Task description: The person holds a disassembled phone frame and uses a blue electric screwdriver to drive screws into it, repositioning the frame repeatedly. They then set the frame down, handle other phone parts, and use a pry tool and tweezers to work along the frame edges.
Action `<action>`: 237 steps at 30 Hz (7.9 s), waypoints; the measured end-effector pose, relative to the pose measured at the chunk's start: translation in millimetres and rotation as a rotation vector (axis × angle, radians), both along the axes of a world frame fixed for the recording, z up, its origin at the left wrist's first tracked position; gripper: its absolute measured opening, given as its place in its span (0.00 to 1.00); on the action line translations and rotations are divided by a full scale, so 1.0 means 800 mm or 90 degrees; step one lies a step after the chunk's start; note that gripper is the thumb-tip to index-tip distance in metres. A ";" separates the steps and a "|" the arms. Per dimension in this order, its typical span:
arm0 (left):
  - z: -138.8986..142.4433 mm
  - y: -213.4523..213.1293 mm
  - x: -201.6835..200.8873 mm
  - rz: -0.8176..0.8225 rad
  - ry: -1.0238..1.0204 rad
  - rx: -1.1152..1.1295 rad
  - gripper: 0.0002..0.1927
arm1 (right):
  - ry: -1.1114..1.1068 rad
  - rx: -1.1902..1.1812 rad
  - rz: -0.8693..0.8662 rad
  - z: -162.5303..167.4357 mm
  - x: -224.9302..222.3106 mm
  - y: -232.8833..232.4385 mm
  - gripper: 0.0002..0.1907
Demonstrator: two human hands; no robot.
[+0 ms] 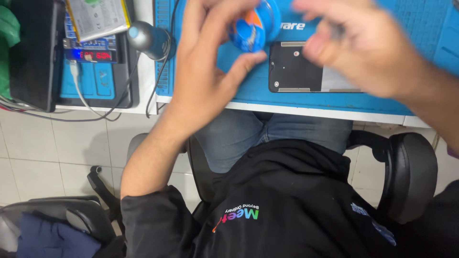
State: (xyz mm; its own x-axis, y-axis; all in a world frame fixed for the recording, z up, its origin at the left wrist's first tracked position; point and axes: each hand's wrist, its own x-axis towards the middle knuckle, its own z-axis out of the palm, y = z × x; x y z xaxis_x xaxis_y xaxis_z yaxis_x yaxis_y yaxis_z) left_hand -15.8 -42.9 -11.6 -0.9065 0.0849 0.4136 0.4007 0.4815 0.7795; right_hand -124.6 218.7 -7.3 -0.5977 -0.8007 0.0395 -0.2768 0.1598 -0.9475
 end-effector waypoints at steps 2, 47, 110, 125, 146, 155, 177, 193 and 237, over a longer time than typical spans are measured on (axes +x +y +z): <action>-0.001 0.003 0.006 -0.009 0.031 0.036 0.28 | 0.073 0.025 0.052 0.004 0.005 -0.017 0.20; 0.004 -0.028 -0.024 0.089 0.044 -0.420 0.35 | -0.059 0.063 0.067 0.040 -0.038 0.022 0.24; -0.037 0.019 -0.023 -0.230 -0.283 0.152 0.44 | 0.369 0.021 0.082 -0.017 0.016 -0.013 0.12; -0.040 0.019 -0.023 -0.211 -0.314 0.124 0.45 | 0.381 0.030 0.122 -0.023 0.015 -0.012 0.10; -0.041 0.021 -0.023 -0.216 -0.291 0.140 0.46 | 0.394 0.023 0.062 -0.019 0.017 -0.017 0.11; -0.039 0.020 -0.022 -0.217 -0.288 0.123 0.45 | 0.381 0.024 0.075 -0.019 0.017 -0.015 0.11; -0.052 0.006 -0.022 -0.286 -0.285 0.130 0.41 | 0.258 0.022 0.166 -0.026 0.004 0.001 0.09; 0.005 0.027 -0.002 -0.091 -0.102 -0.073 0.30 | 0.121 -0.075 0.012 0.002 0.002 0.006 0.09; -0.056 0.172 -0.017 -0.111 0.066 0.720 0.36 | 0.501 -0.018 -0.221 0.041 0.075 0.022 0.35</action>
State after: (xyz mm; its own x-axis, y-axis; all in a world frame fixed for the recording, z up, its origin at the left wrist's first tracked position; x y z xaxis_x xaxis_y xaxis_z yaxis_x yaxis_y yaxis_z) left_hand -29.3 94.9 -56.7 -0.8760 -0.2612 0.4054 0.4807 -0.5409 0.6902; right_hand -64.9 236.1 25.6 -0.5982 -0.5707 0.5626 -0.7952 0.3358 -0.5048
